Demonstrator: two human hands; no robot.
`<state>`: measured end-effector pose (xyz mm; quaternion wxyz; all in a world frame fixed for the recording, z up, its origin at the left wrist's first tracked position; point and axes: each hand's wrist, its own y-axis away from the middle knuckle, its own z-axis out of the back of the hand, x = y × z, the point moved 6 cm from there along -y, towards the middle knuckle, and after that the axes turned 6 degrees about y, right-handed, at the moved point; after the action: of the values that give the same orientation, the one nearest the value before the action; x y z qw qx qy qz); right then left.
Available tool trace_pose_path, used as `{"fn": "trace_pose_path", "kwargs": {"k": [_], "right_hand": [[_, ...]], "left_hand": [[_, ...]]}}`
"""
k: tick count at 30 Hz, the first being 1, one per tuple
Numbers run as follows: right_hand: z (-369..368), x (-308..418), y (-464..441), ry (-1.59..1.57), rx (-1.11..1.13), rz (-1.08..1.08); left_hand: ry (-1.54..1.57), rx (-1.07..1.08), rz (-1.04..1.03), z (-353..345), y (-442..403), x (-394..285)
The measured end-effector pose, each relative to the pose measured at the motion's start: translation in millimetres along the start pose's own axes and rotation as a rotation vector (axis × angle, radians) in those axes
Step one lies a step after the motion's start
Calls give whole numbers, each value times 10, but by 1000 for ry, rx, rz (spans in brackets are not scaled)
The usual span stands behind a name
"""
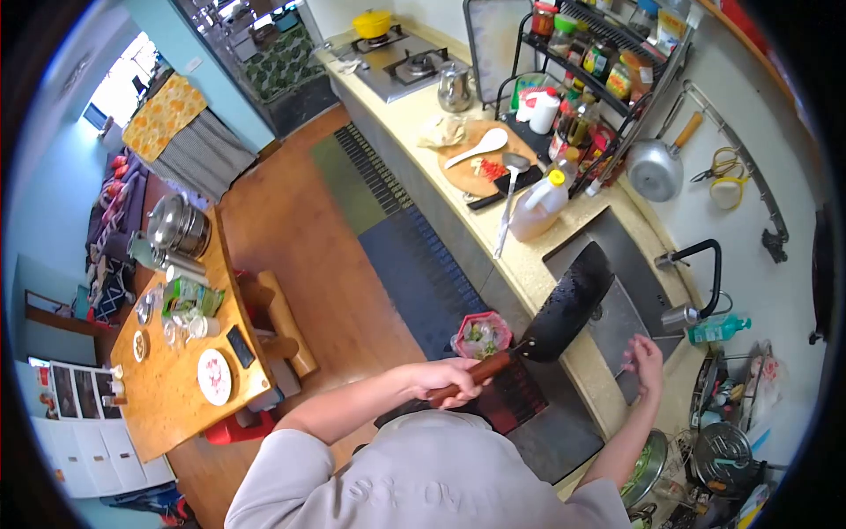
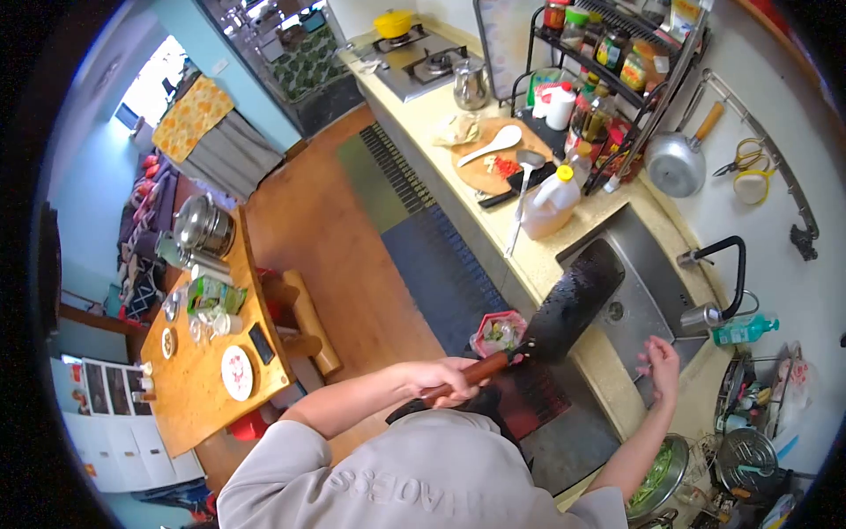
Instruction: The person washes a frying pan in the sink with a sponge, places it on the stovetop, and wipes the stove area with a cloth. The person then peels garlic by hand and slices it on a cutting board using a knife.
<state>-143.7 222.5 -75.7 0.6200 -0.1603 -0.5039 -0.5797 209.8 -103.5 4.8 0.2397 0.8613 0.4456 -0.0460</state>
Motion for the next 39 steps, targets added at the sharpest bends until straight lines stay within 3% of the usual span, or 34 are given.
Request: {"fn": "trace_pose_path", "kwargs": {"k": [2, 5, 9, 12, 14, 16, 17, 19, 20, 22, 25, 26, 27, 29, 32, 34, 37, 39], "right_hand": [[48, -670, -564, 216, -107, 2], [-644, 296, 244, 882, -190, 114], [-1084, 688, 598, 1003, 2, 141], [-1255, 790, 623, 959, 65, 217], [-1385, 890, 606, 972, 101, 310], [-1553, 1267, 761, 527, 236, 184], [-1704, 1487, 904, 538, 245, 196], [-1986, 1799, 1214, 23, 188, 51], [-2149, 1794, 1251, 35, 200, 68], [-2573, 1470, 1331, -602, 484, 82], [-3216, -752, 668, 275, 306, -390], [-3508, -748, 820, 577, 288, -405], [-3849, -396, 1033, 680, 325, -348], [-4370, 402, 1232, 572, 447, -357], [-4729, 1176, 1252, 129, 742, -396], [-4890, 1702, 1164, -32, 747, -290], [-5123, 1641, 829, -356, 644, -347], [-5373, 1309, 540, 1446, 524, -122]], "left_hand": [[-27, -124, 3, -6, 428, 114], [-208, -344, 16, 52, 1102, 270], [-399, -589, -73, 216, 1888, 425], [-697, -955, -67, 677, 2435, 472], [-779, -1079, -33, 874, 2728, 369], [-852, -1150, -40, 1245, 3019, 362], [-942, -1213, -40, 1411, 3187, 323], [-957, -1259, -31, 1620, 3472, 237], [-987, -1302, -13, 1723, 3616, 176], [-962, -1305, -48, 1917, 3879, 96], [-1011, -1334, -140, 2156, 4170, -146], [-1006, -1332, -155, 2227, 4228, -239], [-1016, -1346, -147, 2289, 4310, -304], [-1034, -1354, -139, 2423, 4428, -486], [-1037, -1347, -197, 2592, 4510, -754], [-1027, -1344, -279, 2712, 4540, -965], [-1036, -1319, -316, 2817, 4583, -1361], [-1050, -1330, -317, 2974, 4591, -1643]]}}
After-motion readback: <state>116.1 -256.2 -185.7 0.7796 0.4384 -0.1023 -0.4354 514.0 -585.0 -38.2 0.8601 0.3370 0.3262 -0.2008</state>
